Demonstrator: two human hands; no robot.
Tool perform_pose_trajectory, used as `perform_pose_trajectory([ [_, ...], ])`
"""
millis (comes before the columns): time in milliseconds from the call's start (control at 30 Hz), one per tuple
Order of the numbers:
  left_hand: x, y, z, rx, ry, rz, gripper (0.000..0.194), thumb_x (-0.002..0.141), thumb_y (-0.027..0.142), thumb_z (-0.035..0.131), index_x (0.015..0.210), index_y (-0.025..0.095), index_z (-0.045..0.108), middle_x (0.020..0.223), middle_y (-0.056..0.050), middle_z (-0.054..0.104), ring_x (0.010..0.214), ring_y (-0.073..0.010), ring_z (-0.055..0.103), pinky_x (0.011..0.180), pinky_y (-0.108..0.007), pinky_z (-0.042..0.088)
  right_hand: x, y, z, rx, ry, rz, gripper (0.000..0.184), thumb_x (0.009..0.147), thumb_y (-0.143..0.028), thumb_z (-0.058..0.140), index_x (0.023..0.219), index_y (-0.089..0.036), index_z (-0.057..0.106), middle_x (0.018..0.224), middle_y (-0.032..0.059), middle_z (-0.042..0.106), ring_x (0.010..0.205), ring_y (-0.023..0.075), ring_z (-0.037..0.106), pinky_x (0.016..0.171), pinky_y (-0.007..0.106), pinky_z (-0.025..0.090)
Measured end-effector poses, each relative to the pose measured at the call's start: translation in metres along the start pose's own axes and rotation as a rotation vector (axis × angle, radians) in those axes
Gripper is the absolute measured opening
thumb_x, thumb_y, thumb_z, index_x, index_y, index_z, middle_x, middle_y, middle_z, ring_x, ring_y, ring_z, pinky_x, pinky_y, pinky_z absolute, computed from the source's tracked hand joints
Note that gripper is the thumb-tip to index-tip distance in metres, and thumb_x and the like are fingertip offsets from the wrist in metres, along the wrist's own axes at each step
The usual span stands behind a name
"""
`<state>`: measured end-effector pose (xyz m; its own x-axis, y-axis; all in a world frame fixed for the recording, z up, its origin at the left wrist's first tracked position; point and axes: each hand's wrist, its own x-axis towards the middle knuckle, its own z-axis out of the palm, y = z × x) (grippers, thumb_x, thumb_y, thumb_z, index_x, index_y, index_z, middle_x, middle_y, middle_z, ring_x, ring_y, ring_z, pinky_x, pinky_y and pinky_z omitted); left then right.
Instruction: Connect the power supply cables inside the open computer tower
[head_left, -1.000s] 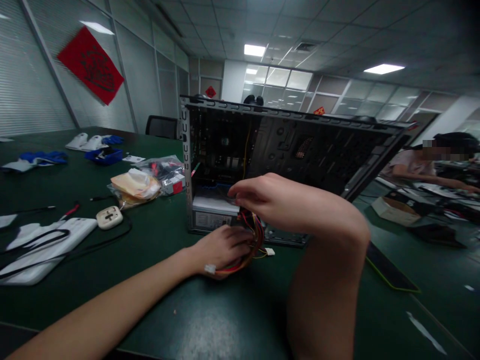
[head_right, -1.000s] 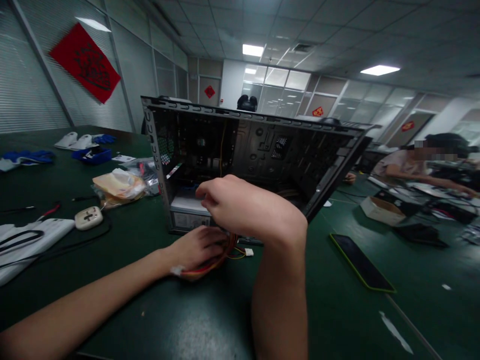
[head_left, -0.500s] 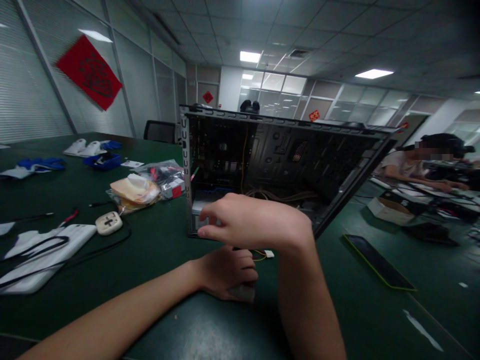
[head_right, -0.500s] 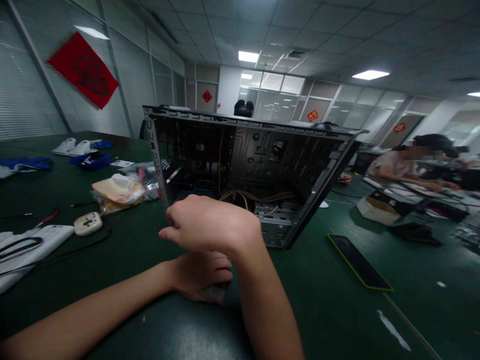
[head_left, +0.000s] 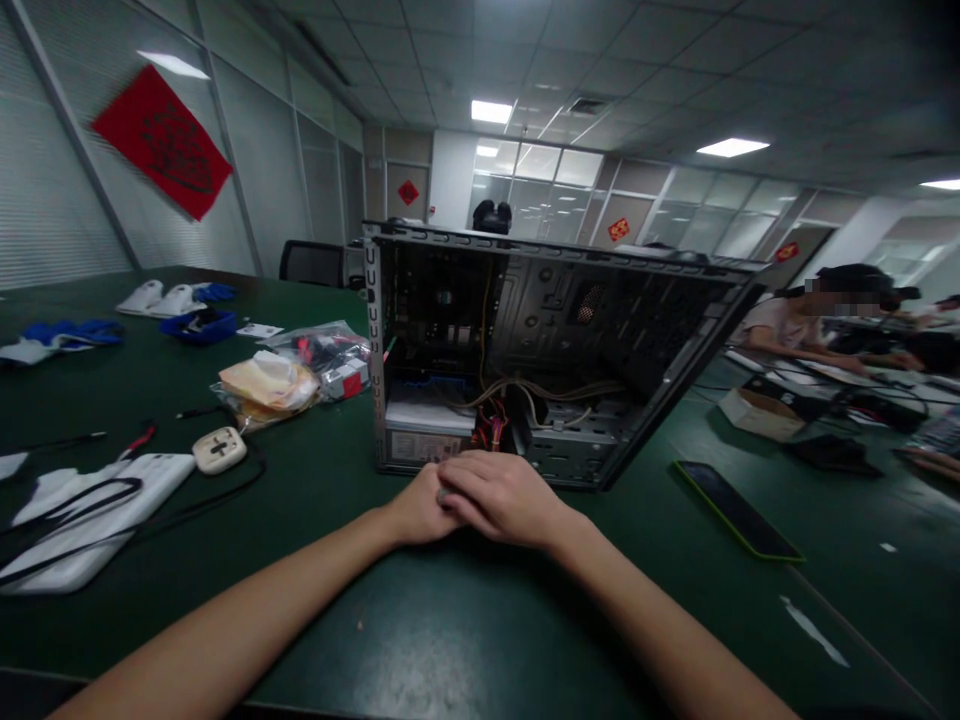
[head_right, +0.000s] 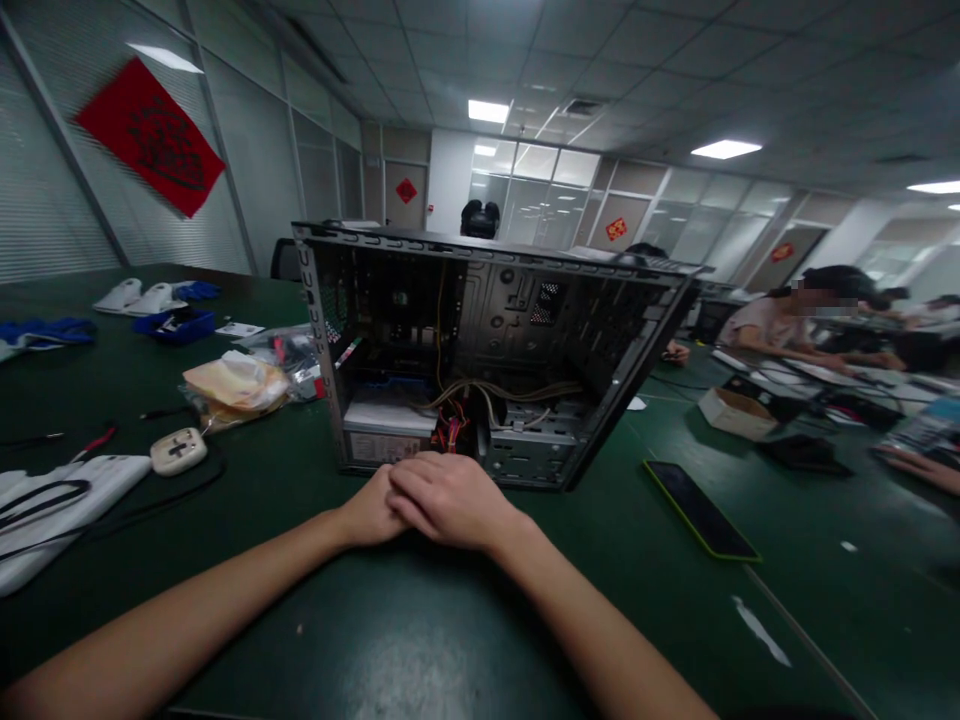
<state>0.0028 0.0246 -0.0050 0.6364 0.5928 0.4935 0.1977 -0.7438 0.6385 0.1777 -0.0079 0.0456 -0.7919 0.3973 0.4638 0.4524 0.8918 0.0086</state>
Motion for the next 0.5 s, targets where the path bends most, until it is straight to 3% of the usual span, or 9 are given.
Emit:
perform_pose_trajectory([
  [133,0.0,0.0,-0.001,-0.088,-0.035,0.038,0.065,0.097,0.07,0.039,0.066,0.017,0.062,0.06,-0.002,0.06,0.069,-0.0176,0.061,0.075,-0.029,0.05,-0.033,0.011,0.018,0.176,0.191,0.043,0.052,0.101,-0.046,0.049,0.14,-0.012,0.048,0.124,0.0187,0.068,0.111,0.0265,0.067,0.092,0.039,0.057],
  [300,-0.001,-0.004,0.001,-0.085,-0.093,0.07,0.078,0.094,0.079,0.026,0.053,0.018,0.054,0.052,-0.002,0.057,0.061,-0.0171,0.057,0.079,-0.032,0.05,-0.033,0.015,0.039,0.213,0.149,0.056,0.05,0.094,-0.035,0.056,0.138,-0.012,0.049,0.133,0.0217,0.063,0.127,0.0289,0.059,0.106,0.047,0.051],
  [500,0.0,-0.005,0.004,-0.005,-0.17,0.16,0.075,0.096,0.076,0.028,0.067,0.018,0.066,0.074,-0.008,0.071,0.089,-0.0236,0.067,0.096,-0.037,0.049,-0.033,0.009,0.04,0.215,0.108,0.125,0.054,0.088,-0.027,0.055,0.139,-0.012,0.05,0.141,0.0198,0.059,0.13,0.0284,0.056,0.108,0.046,0.049],
])
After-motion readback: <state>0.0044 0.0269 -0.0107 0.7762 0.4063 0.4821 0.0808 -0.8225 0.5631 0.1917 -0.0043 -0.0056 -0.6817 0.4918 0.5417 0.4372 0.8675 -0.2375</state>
